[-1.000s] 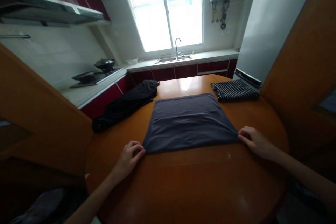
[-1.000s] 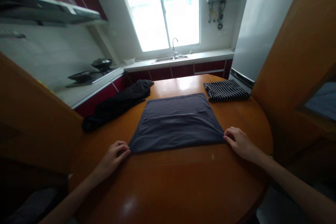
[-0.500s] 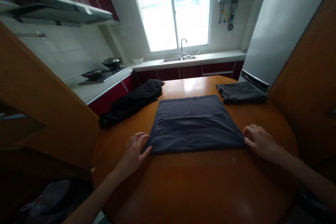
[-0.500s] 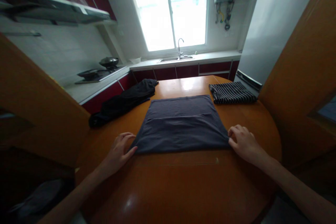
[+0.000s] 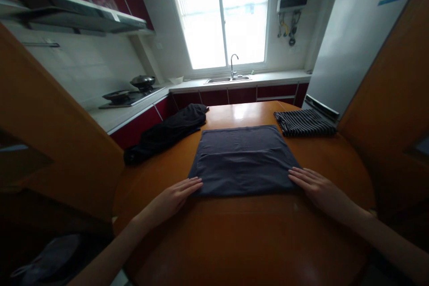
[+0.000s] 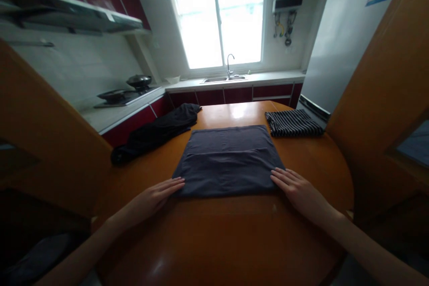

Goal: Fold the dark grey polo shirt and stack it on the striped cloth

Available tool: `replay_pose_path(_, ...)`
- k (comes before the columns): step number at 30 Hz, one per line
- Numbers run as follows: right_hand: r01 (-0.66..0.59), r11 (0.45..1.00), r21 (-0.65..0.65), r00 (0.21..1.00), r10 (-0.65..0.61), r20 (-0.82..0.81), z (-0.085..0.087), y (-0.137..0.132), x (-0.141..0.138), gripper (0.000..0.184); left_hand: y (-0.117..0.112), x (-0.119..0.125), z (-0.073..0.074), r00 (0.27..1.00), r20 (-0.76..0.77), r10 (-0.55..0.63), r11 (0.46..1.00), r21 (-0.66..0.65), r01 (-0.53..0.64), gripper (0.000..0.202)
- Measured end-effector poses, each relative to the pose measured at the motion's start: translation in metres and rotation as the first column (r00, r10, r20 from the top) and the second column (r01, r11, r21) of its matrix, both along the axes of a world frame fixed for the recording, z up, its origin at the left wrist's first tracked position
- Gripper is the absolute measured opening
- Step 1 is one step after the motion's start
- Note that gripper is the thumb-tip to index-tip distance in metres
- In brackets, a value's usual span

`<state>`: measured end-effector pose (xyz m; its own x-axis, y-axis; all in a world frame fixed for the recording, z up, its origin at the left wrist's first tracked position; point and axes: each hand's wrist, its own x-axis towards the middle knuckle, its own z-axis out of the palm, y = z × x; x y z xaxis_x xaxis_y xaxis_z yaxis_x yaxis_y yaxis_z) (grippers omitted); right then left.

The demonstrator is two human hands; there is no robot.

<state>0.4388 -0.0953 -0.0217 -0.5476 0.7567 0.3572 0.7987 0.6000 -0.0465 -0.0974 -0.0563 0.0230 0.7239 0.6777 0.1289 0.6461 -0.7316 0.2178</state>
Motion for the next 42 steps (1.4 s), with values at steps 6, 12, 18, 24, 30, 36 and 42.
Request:
replay_pose_path(6,-0.047,0.997,-0.053,0.993,0.041,-0.107,-0.005,0.008,0.013,0.045,0.014,-0.012,-0.011,0.989,0.143,-0.035,0.999,-0.017,0.038,0.046)
replay_pose_path(12,-0.177,0.98,-0.093,0.949,0.145,-0.279,0.005,-0.004,0.024,0.035,0.0,-0.019,-0.007,0.972,0.227,-0.065,0.993,-0.077,0.084,0.033)
replay_pose_path(18,-0.243,0.936,-0.256,0.842,0.072,-0.534,0.028,-0.039,0.031,0.024,-0.052,-0.021,0.034,0.965,0.252,0.068,0.951,-0.308,0.014,0.023)
replay_pose_path(24,-0.124,0.92,-0.373,0.676,-0.197,-0.71,0.074,-0.037,0.019,0.022,-0.058,-0.027,0.064,0.856,0.35,0.38,0.901,-0.348,-0.258,0.027)
replay_pose_path(30,0.082,0.842,-0.533,0.451,-0.509,-0.733,0.099,0.027,-0.016,0.034,0.0,-0.015,0.061,0.567,0.46,0.683,0.701,-0.632,-0.332,0.042)
replay_pose_path(36,0.059,0.673,-0.737,0.347,-0.707,-0.617,0.064,0.12,-0.05,0.021,0.079,-0.005,0.032,0.536,0.289,0.793,0.519,-0.781,-0.346,0.058)
replay_pose_path(42,0.231,0.72,-0.654,0.53,-0.657,-0.536,0.025,0.155,-0.045,0.012,0.116,-0.007,0.001,0.656,0.212,0.725,0.622,-0.611,-0.49,0.058)
